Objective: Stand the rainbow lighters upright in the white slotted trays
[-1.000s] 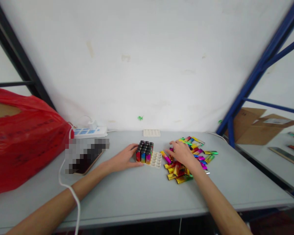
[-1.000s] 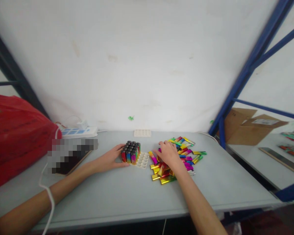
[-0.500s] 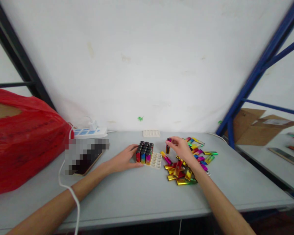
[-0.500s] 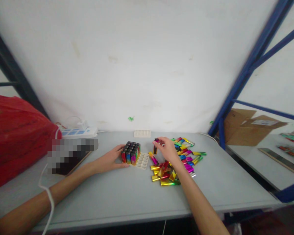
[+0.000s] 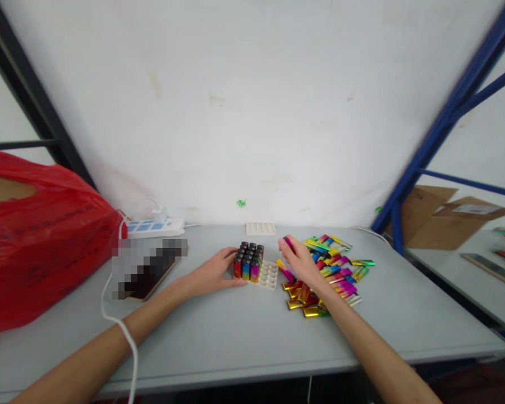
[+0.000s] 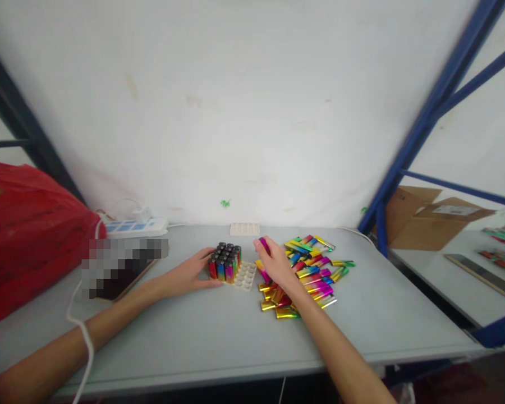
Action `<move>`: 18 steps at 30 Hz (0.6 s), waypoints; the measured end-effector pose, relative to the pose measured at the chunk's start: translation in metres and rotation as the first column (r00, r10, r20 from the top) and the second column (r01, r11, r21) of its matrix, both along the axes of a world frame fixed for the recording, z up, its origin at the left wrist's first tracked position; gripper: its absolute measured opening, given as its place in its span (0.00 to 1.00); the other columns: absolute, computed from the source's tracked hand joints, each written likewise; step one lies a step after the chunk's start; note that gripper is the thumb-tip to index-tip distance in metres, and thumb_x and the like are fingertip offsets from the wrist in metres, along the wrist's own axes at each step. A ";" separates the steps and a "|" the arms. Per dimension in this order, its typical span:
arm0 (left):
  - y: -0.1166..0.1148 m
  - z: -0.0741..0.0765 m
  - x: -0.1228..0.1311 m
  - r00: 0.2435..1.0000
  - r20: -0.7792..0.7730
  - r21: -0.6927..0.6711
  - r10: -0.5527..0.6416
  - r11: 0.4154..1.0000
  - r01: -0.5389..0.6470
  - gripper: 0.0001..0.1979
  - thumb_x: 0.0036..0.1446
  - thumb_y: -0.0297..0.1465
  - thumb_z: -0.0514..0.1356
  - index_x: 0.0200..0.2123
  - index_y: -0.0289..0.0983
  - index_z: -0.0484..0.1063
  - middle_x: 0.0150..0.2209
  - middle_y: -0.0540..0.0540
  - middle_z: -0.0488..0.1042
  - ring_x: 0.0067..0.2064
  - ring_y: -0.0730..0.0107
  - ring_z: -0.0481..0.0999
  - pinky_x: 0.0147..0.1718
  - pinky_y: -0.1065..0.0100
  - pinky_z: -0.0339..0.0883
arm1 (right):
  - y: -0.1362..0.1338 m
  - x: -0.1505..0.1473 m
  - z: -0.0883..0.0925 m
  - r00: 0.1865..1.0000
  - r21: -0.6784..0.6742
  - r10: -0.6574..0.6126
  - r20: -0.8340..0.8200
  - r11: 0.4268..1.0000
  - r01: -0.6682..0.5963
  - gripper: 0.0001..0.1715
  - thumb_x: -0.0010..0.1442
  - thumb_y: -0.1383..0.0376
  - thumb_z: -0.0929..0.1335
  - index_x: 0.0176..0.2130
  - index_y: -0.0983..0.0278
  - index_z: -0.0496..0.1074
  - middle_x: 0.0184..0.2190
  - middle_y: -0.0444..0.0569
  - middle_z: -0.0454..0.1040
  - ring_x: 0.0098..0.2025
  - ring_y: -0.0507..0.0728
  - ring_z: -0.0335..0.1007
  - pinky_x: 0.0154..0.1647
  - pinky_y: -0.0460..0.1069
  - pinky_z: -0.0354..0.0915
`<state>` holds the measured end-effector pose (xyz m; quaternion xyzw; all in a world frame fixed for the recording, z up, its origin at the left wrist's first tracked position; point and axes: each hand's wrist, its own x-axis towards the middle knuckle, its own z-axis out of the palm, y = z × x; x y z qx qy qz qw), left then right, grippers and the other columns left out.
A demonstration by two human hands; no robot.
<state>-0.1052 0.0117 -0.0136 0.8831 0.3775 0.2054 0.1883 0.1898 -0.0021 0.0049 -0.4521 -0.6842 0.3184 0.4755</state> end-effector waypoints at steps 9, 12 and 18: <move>-0.002 0.002 0.001 1.000 0.017 -0.001 -0.006 1.000 0.006 0.36 0.59 0.52 0.70 0.64 0.40 0.72 0.67 0.34 0.70 0.69 0.40 0.69 0.71 0.45 0.61 | -0.003 -0.009 -0.004 0.960 0.146 -0.184 0.212 0.977 0.154 0.26 0.67 0.51 0.63 0.22 0.58 0.55 0.18 0.39 0.56 0.24 0.51 0.53 0.28 0.49 0.47; -0.002 0.002 0.001 1.000 -0.006 -0.023 -0.008 1.000 0.008 0.35 0.61 0.52 0.69 0.65 0.40 0.71 0.68 0.35 0.68 0.70 0.43 0.68 0.72 0.45 0.59 | -0.005 -0.008 -0.001 0.951 0.165 -0.195 0.241 0.974 0.158 0.24 0.67 0.53 0.62 0.23 0.58 0.55 0.18 0.39 0.59 0.24 0.52 0.55 0.28 0.49 0.48; -0.001 0.002 0.000 1.000 -0.024 -0.033 -0.006 0.999 0.005 0.38 0.61 0.51 0.69 0.67 0.36 0.69 0.70 0.32 0.66 0.71 0.42 0.65 0.73 0.45 0.56 | -0.009 -0.005 0.007 0.943 0.152 -0.091 0.321 0.987 0.044 0.22 0.76 0.50 0.59 0.34 0.59 0.65 0.27 0.43 0.71 0.31 0.55 0.69 0.34 0.49 0.61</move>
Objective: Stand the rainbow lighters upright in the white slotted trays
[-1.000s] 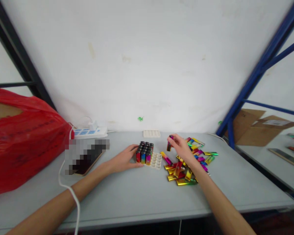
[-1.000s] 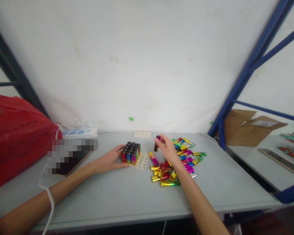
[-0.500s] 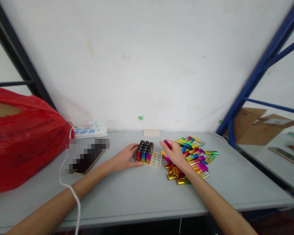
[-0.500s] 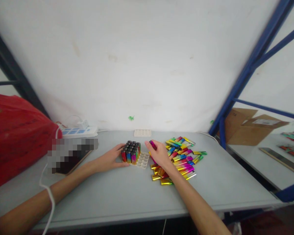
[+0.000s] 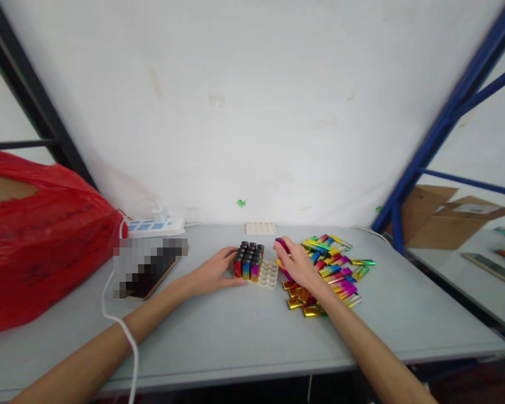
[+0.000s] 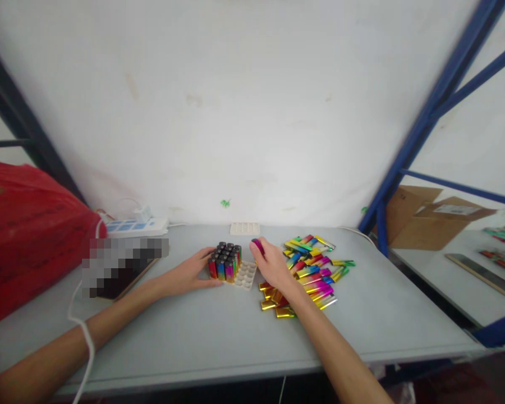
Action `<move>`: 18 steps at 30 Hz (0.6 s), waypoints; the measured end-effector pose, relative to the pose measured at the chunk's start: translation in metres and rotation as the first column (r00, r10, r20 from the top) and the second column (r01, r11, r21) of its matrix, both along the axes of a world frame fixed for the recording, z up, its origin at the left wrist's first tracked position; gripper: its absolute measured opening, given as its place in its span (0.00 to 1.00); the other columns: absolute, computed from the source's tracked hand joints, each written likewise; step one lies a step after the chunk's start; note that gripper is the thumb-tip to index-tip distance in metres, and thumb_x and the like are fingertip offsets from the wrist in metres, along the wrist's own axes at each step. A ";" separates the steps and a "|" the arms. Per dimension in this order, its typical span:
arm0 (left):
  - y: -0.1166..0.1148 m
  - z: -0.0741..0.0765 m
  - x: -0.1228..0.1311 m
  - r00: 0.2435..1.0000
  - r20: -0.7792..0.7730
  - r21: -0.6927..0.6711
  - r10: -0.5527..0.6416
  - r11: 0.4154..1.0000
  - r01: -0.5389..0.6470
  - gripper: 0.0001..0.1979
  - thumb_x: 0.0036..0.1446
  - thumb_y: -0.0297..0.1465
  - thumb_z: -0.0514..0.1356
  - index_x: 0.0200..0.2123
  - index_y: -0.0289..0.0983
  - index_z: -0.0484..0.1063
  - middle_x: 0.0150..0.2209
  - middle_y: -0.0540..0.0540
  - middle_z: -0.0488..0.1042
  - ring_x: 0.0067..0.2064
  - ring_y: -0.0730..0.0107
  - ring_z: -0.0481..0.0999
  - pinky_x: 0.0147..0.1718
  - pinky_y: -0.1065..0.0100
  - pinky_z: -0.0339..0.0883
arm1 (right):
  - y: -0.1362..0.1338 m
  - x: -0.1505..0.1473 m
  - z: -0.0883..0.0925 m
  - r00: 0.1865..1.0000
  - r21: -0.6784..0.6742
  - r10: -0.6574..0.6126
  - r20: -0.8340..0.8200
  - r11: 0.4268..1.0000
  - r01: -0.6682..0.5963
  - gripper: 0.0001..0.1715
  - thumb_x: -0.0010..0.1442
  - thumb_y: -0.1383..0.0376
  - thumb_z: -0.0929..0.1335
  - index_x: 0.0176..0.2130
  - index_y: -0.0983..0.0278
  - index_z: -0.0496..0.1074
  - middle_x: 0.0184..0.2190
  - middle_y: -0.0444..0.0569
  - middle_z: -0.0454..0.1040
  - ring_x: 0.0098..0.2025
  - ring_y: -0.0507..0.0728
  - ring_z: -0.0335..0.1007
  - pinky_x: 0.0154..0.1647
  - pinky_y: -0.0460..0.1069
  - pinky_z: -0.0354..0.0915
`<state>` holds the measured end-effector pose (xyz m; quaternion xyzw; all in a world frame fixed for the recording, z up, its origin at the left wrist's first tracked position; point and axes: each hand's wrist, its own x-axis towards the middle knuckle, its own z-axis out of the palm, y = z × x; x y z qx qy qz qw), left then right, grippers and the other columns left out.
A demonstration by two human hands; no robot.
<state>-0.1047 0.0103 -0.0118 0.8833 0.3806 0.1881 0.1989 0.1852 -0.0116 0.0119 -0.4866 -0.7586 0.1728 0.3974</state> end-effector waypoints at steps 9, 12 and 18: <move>0.002 -0.003 -0.001 1.000 -0.002 0.030 -0.001 1.000 0.001 0.38 0.61 0.53 0.69 0.67 0.38 0.69 0.69 0.33 0.67 0.70 0.42 0.67 0.73 0.46 0.59 | 0.005 0.004 -0.005 0.960 0.054 0.016 0.279 0.998 -0.033 0.22 0.79 0.54 0.60 0.33 0.59 0.66 0.29 0.46 0.76 0.33 0.57 0.74 0.39 0.49 0.63; 0.003 -0.005 -0.002 1.000 0.011 0.047 -0.003 0.999 0.003 0.39 0.60 0.54 0.69 0.67 0.40 0.69 0.69 0.35 0.68 0.70 0.43 0.68 0.72 0.47 0.60 | 0.007 0.003 -0.007 0.958 0.032 0.039 0.283 0.998 -0.050 0.18 0.79 0.56 0.61 0.37 0.60 0.68 0.33 0.47 0.80 0.37 0.58 0.77 0.40 0.49 0.63; 0.003 -0.006 -0.003 1.000 0.028 0.054 -0.012 0.998 0.011 0.37 0.60 0.54 0.69 0.66 0.40 0.70 0.68 0.36 0.69 0.69 0.44 0.69 0.71 0.47 0.61 | 0.012 -0.002 -0.014 0.888 0.021 0.056 0.456 0.997 -0.074 0.13 0.78 0.60 0.63 0.41 0.62 0.72 0.39 0.52 0.79 0.42 0.59 0.76 0.45 0.50 0.66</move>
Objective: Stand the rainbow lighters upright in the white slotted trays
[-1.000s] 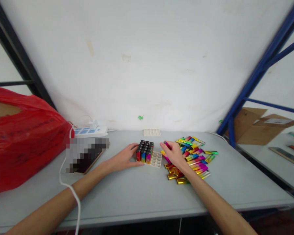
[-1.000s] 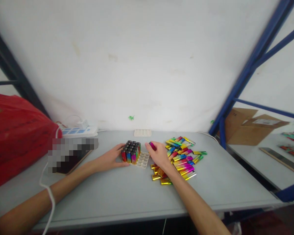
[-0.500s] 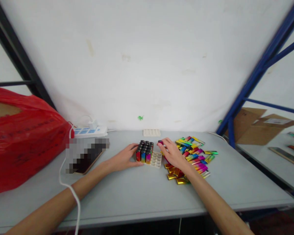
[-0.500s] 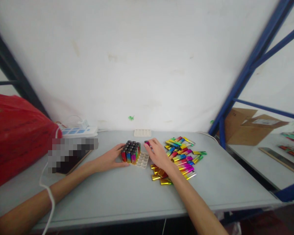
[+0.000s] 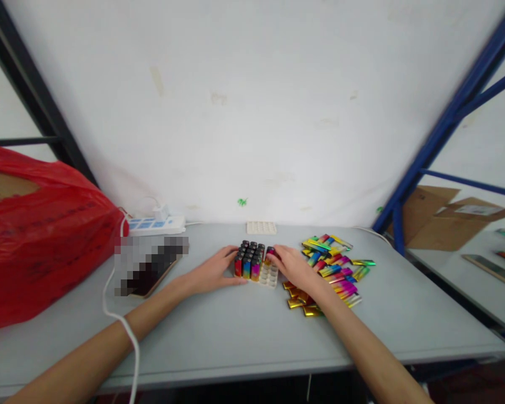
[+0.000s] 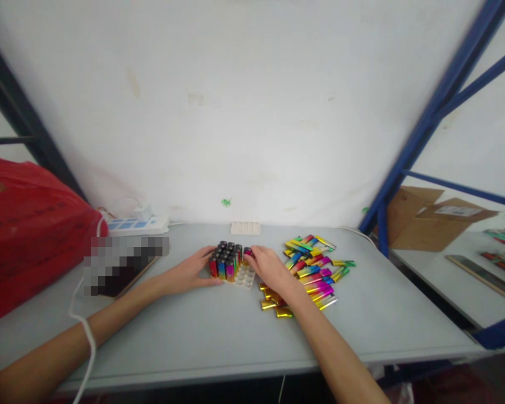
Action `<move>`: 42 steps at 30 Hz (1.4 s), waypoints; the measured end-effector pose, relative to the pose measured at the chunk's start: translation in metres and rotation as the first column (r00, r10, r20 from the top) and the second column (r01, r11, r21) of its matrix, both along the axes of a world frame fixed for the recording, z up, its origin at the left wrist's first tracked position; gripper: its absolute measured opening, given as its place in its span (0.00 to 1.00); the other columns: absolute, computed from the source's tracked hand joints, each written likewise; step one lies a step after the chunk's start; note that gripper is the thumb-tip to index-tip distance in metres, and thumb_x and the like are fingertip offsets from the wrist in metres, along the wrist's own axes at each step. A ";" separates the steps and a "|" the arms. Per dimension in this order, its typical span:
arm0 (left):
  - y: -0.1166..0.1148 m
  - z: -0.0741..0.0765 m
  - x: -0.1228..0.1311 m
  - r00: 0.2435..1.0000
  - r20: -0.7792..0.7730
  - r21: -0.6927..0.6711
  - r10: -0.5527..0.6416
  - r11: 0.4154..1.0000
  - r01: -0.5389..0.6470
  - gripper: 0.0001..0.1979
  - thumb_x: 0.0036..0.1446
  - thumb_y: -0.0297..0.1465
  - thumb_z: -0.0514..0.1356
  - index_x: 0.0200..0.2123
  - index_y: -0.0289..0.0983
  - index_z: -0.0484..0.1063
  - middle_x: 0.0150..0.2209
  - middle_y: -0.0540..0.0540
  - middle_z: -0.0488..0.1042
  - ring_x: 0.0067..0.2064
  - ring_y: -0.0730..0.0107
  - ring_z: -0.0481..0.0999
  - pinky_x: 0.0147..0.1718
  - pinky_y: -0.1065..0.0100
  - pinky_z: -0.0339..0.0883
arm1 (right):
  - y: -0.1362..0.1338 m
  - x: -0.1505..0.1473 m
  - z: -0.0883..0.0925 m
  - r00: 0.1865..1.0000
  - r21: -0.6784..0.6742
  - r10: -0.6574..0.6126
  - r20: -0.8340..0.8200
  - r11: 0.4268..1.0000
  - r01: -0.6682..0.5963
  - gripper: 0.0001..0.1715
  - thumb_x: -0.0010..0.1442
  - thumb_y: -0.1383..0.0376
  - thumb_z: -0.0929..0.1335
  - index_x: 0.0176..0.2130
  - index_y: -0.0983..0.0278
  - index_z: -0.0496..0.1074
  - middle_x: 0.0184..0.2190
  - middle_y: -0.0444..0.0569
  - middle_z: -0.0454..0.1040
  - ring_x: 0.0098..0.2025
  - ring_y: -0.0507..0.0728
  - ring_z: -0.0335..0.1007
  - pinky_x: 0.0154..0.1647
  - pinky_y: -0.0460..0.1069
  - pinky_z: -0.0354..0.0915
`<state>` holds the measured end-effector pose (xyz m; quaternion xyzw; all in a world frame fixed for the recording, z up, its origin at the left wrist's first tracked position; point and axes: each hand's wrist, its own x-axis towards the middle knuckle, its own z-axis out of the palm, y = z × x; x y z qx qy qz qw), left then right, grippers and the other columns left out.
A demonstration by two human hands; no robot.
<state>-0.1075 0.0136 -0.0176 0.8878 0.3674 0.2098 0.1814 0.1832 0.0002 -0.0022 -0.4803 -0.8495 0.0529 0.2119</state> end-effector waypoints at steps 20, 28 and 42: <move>-0.001 0.002 0.001 1.000 -0.015 0.004 0.013 1.000 -0.013 0.39 0.60 0.56 0.68 0.66 0.39 0.70 0.69 0.34 0.68 0.70 0.41 0.68 0.71 0.47 0.62 | -0.006 0.042 0.019 1.000 -0.192 0.008 0.025 0.981 -0.003 0.16 0.74 0.58 0.68 0.51 0.65 0.81 0.41 0.54 0.85 0.43 0.61 0.80 0.49 0.51 0.69; -0.002 0.005 0.002 1.000 -0.010 -0.023 0.012 1.000 -0.013 0.38 0.60 0.53 0.69 0.66 0.39 0.70 0.69 0.35 0.68 0.70 0.41 0.68 0.72 0.48 0.60 | -0.003 0.042 0.014 0.999 -0.158 -0.025 -0.023 0.987 0.021 0.18 0.72 0.63 0.69 0.58 0.66 0.75 0.43 0.55 0.84 0.46 0.61 0.81 0.52 0.52 0.70; -0.002 0.003 0.002 1.000 -0.023 -0.007 0.006 1.000 -0.006 0.40 0.60 0.56 0.68 0.67 0.38 0.69 0.69 0.33 0.68 0.70 0.41 0.68 0.72 0.47 0.61 | 0.003 0.039 0.021 0.886 0.003 -0.130 -0.446 0.989 0.146 0.26 0.66 0.44 0.69 0.29 0.60 0.70 0.21 0.42 0.68 0.25 0.55 0.63 0.30 0.49 0.59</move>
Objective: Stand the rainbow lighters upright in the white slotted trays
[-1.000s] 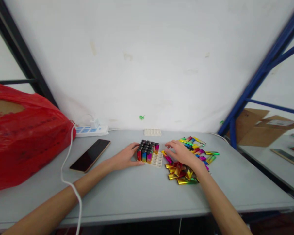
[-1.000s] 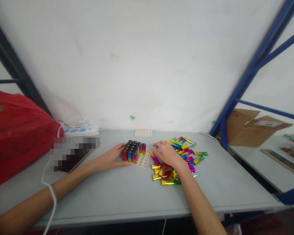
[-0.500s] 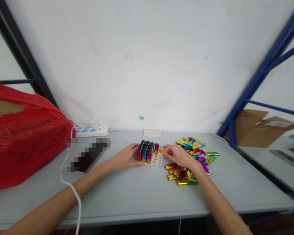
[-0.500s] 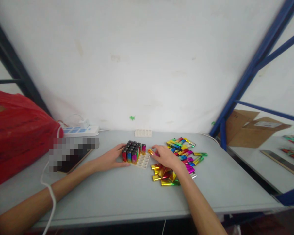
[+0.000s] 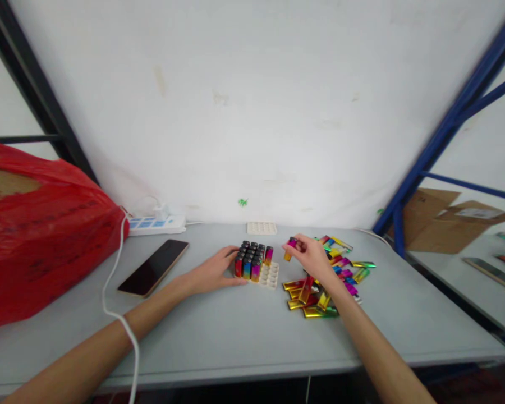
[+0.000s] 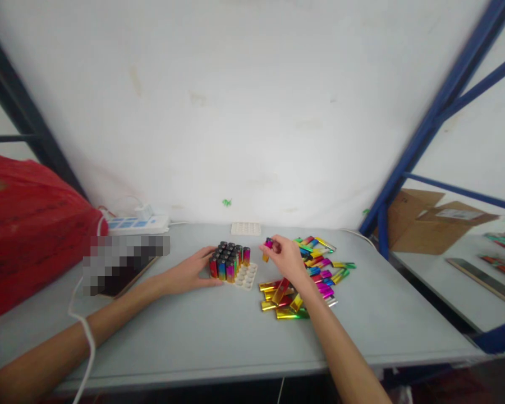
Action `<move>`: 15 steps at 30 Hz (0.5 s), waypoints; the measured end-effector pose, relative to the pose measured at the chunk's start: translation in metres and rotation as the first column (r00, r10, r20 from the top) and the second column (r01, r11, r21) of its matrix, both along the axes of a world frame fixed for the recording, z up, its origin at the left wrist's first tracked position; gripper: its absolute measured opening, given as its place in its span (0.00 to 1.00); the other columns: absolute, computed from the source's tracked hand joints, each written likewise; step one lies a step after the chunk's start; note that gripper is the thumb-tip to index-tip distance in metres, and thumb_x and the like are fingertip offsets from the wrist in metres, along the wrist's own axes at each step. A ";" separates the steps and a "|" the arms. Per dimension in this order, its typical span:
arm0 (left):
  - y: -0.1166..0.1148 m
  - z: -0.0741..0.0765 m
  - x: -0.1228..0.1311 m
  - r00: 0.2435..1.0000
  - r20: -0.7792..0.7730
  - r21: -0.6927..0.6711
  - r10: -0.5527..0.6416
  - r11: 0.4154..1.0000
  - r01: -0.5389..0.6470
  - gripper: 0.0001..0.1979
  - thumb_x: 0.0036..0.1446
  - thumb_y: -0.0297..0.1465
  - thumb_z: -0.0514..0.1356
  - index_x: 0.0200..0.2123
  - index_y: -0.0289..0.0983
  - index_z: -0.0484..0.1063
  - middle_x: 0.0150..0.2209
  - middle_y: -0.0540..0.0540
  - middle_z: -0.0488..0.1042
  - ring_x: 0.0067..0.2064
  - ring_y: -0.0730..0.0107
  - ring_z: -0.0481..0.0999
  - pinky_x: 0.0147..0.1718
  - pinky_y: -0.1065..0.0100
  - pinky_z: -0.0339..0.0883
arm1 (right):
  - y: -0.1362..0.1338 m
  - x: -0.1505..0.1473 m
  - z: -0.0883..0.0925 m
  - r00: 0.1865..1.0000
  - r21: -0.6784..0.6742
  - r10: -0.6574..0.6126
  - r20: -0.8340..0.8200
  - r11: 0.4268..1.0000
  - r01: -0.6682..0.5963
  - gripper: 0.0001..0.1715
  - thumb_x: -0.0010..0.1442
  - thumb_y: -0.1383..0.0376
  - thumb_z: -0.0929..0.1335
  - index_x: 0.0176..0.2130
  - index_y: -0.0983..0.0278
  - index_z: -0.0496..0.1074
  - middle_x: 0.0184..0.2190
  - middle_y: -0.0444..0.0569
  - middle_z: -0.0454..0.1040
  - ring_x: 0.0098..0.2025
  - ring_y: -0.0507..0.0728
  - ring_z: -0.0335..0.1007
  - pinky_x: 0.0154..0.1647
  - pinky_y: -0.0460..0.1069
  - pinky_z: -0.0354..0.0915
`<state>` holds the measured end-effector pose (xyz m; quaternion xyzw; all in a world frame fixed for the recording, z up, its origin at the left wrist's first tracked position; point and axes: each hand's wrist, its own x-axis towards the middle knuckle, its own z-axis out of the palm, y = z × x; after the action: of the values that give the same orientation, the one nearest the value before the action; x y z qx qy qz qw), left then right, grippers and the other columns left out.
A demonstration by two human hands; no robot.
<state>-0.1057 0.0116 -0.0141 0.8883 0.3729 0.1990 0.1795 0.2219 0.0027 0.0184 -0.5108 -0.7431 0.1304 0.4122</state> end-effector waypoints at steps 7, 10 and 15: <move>0.002 -0.002 -0.001 1.000 0.008 0.011 0.001 1.000 -0.001 0.41 0.60 0.56 0.68 0.67 0.38 0.69 0.69 0.34 0.68 0.70 0.42 0.68 0.72 0.48 0.60 | -0.001 -0.009 -0.003 0.936 -0.144 0.193 -0.295 0.959 -0.244 0.30 0.71 0.37 0.61 0.34 0.58 0.65 0.27 0.44 0.72 0.30 0.55 0.70 0.36 0.51 0.68; 0.002 -0.002 -0.002 1.000 0.002 0.003 -0.009 1.000 0.009 0.39 0.61 0.56 0.68 0.67 0.39 0.69 0.69 0.35 0.67 0.70 0.44 0.68 0.72 0.49 0.60 | -0.001 -0.014 -0.007 0.894 -0.241 0.170 -0.415 0.927 -0.288 0.30 0.68 0.35 0.62 0.35 0.57 0.62 0.22 0.37 0.63 0.22 0.52 0.61 0.27 0.48 0.63; 0.001 -0.002 -0.001 1.000 0.029 -0.001 0.001 1.000 -0.001 0.39 0.59 0.55 0.69 0.66 0.39 0.71 0.69 0.35 0.68 0.69 0.42 0.69 0.71 0.48 0.61 | -0.003 -0.019 -0.007 0.964 -0.148 0.046 -0.261 0.985 -0.087 0.34 0.68 0.36 0.63 0.27 0.59 0.59 0.21 0.38 0.58 0.24 0.51 0.54 0.26 0.48 0.53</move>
<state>-0.1064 0.0125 -0.0157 0.8852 0.3706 0.2118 0.1851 0.2025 -0.0001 0.0110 -0.4952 -0.6876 0.2676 0.4585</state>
